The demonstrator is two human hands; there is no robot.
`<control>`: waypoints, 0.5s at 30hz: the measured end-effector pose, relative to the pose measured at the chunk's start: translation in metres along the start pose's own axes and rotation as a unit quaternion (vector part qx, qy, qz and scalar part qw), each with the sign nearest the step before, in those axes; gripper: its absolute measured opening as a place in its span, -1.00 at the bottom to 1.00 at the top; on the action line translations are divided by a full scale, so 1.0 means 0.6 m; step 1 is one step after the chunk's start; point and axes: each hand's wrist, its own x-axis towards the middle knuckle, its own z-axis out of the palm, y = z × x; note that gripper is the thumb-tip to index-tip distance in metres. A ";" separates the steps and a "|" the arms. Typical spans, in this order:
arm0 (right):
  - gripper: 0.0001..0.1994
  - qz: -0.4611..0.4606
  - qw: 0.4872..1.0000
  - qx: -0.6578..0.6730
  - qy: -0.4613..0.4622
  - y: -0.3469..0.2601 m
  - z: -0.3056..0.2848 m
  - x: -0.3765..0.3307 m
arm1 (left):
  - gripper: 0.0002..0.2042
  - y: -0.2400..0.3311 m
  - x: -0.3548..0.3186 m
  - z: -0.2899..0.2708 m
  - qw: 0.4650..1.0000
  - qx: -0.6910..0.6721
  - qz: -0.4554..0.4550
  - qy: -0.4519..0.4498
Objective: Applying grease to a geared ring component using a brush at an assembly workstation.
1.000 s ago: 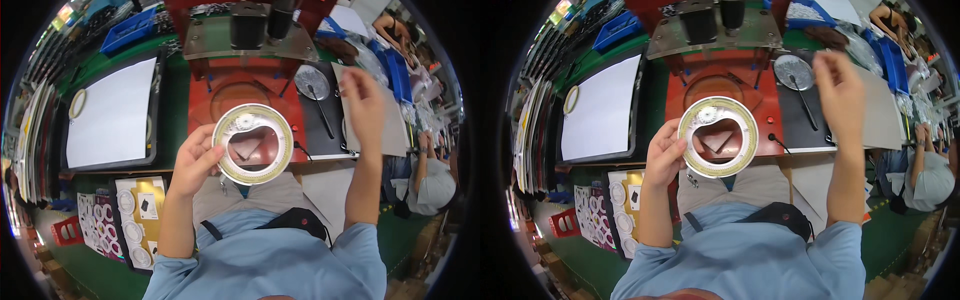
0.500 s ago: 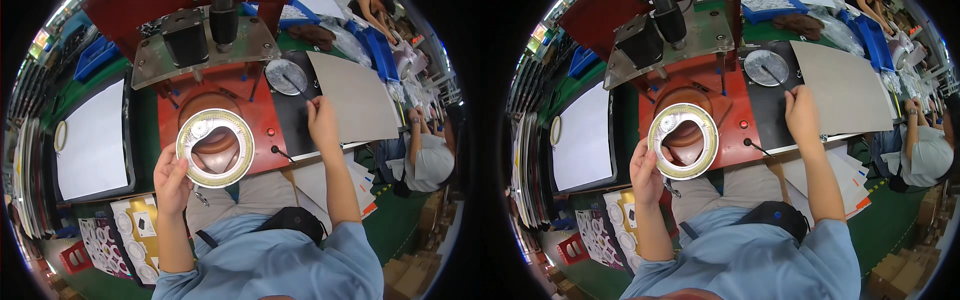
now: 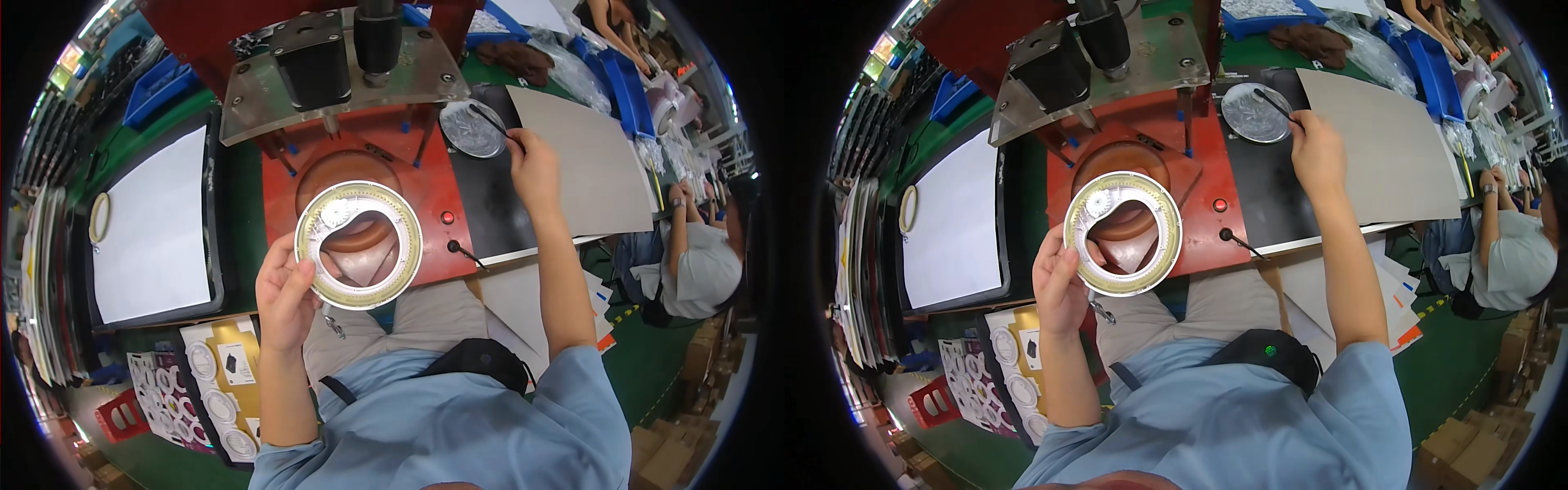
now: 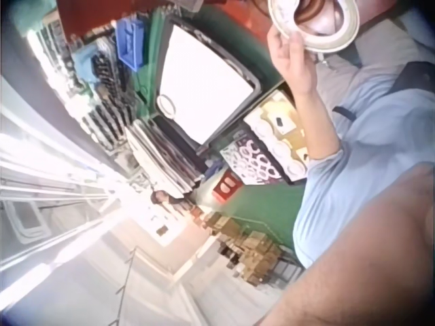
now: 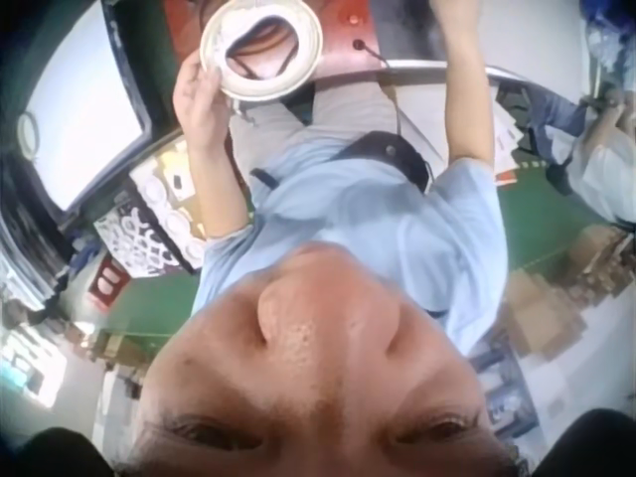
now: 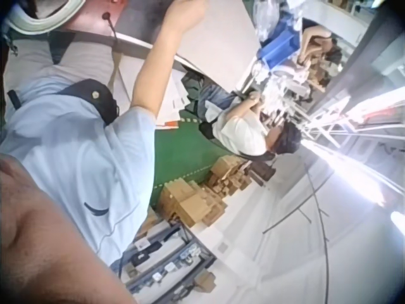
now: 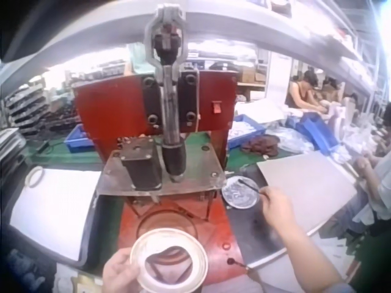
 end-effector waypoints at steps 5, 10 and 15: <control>-0.84 0.022 0.999 0.020 0.011 -0.011 -0.022 0.004 | -0.62 0.005 -0.001 0.001 1.000 0.002 0.000 -0.013; -0.85 -0.005 0.999 0.020 -0.030 0.004 -0.014 -0.009 | -0.61 0.007 -0.004 -0.003 1.000 -0.003 -0.009 -0.002; -0.81 0.040 0.998 0.033 -0.046 -0.018 -0.072 -0.026 | -0.62 0.010 -0.007 0.005 0.999 -0.024 -0.026 -0.016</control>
